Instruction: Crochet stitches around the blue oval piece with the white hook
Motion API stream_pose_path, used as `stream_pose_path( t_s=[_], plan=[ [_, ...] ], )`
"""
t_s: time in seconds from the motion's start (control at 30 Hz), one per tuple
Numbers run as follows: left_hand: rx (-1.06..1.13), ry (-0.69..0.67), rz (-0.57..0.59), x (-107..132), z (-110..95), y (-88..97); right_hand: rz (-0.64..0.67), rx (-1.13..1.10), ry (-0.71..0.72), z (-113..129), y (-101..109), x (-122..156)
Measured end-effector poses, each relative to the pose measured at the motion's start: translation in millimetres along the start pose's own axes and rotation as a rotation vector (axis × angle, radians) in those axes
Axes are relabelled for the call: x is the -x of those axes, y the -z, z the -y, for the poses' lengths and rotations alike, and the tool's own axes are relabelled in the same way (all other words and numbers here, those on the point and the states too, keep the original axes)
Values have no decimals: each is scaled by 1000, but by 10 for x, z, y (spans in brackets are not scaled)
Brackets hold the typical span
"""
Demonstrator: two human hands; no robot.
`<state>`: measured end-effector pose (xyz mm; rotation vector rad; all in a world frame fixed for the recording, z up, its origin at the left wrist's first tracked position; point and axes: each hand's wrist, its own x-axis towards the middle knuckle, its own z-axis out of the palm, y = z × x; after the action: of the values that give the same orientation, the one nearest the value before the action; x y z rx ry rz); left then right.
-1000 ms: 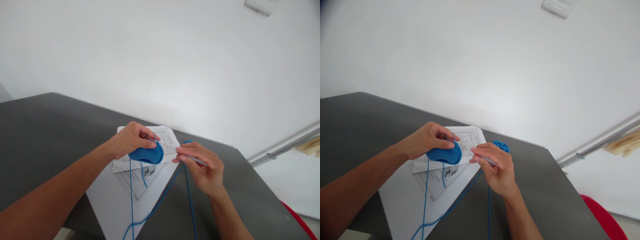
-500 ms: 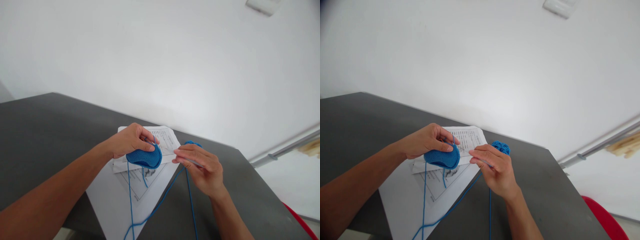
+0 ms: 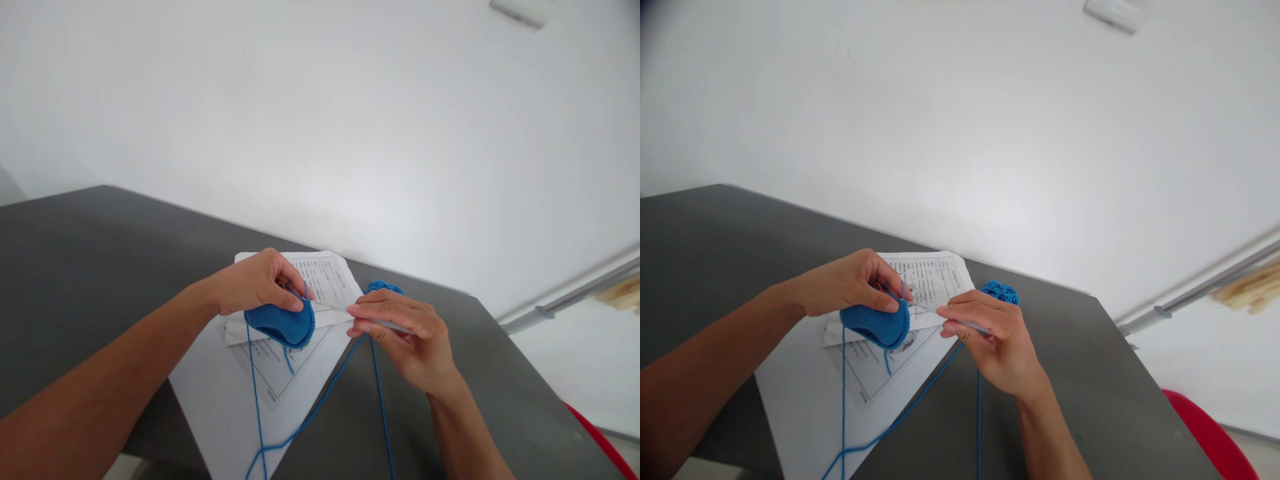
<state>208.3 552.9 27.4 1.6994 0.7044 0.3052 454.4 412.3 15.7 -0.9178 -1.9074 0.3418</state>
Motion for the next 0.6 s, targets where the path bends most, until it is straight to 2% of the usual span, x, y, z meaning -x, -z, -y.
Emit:
stream_pose_path(
  t_s=[0.33, 0.47, 0.6],
  plan=[
    [-199, 7, -15, 7, -81, -7, 76, 157, 44, 55, 35, -53],
    [-212, -23, 32, 10, -59, 14, 84, 86, 6, 49, 39, -49],
    [-169, -52, 78, 20, -36, 5, 51, -79, -90, 51, 39, -31]
  ],
)
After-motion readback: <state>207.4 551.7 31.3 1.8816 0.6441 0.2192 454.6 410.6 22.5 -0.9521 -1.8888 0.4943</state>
